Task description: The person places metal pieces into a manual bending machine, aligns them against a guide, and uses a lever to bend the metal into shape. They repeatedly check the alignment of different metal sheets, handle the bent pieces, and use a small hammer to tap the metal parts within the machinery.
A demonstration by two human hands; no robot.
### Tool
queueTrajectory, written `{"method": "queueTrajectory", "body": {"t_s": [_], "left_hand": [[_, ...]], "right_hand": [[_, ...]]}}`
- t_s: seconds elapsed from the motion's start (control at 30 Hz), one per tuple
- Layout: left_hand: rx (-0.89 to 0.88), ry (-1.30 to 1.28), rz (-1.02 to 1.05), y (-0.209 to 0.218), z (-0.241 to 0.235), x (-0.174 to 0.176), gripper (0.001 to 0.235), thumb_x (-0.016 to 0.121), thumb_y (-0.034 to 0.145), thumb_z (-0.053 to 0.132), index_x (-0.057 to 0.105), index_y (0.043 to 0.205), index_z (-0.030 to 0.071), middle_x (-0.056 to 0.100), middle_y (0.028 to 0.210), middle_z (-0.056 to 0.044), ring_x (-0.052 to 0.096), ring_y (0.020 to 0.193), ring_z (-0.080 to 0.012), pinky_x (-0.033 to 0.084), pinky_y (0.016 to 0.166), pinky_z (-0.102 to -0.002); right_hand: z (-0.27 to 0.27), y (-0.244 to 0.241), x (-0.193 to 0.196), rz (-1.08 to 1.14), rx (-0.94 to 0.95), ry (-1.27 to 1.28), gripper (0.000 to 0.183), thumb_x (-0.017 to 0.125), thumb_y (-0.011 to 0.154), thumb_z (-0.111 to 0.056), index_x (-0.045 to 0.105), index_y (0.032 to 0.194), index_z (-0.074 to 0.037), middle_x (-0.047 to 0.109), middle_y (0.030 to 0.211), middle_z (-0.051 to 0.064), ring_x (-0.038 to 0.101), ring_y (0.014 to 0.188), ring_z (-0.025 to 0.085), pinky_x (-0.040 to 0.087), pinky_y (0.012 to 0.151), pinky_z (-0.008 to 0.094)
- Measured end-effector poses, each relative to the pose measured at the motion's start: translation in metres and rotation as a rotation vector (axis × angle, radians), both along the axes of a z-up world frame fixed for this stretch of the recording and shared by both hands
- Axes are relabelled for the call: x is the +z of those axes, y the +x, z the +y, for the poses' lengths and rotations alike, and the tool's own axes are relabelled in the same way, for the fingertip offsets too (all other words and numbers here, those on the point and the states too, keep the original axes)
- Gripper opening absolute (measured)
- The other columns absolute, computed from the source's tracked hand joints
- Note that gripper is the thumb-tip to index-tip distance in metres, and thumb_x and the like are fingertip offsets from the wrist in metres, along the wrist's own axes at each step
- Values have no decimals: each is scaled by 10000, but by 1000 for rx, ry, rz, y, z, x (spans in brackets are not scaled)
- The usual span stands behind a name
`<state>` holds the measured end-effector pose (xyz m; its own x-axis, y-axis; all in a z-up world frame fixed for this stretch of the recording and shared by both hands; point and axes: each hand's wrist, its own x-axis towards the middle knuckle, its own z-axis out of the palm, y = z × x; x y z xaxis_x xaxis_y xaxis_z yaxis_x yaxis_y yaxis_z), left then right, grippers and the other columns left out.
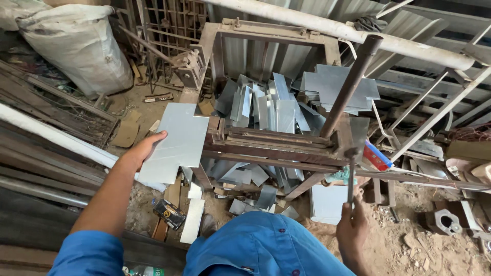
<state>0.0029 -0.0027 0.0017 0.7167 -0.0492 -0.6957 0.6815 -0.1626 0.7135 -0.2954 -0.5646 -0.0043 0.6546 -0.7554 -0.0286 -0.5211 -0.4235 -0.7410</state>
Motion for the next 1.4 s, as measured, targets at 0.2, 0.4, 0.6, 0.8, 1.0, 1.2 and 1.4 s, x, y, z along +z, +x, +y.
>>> {"method": "queueTrajectory", "body": {"t_s": [0.2,0.4,0.6,0.8,1.0,1.2,1.4], "left_hand": [[-59,152,-17,9,-10,10,778,593,860,650,568,1454,149,640,1374,-165,607,1202,-314,438,994,-477],[-45,62,-11,11,-11,9,754,624,849,615,614,1402,102,699,1295,-178,677,1120,-303,519,930,-438],[12,-27,18,-3,-18,6,719,627,875,598,609,1365,73,721,1198,-184,704,1044,-295,553,896,-423],[22,-200,-7,-10,-22,-2,665,625,905,569,628,1324,53,734,1139,-146,710,985,-262,567,881,-417],[44,-163,5,-16,-25,9,668,624,901,574,633,1325,57,729,1130,-148,707,990,-273,587,853,-435],[28,-90,28,-22,-29,24,710,604,895,590,591,1388,79,721,1223,-168,714,1065,-286,582,900,-446],[29,-103,30,-24,-29,27,721,608,892,593,585,1399,81,715,1241,-168,711,1073,-285,580,911,-436]], "right_hand": [[39,14,24,-231,484,127,488,556,1006,-185,542,1488,-107,554,680,-17,462,569,83,401,503,272],[108,94,87,12,792,14,588,560,1001,-207,441,1569,-302,586,611,199,562,530,264,485,587,392],[169,165,105,-376,1063,-72,490,562,1034,-176,512,1516,-248,720,1001,237,705,857,413,545,734,451],[206,207,101,-244,1052,-63,490,558,1009,-176,534,1486,-289,718,981,235,694,845,429,531,771,487],[212,230,101,-221,1099,-127,525,582,975,-148,534,1476,-296,721,1010,233,704,885,428,543,799,498],[217,225,97,-323,1129,-128,539,557,964,-112,530,1486,-243,700,1051,262,678,926,464,551,828,504],[215,226,110,-72,1091,-179,502,560,988,-161,534,1475,-278,705,984,273,705,899,445,547,854,507]]}}
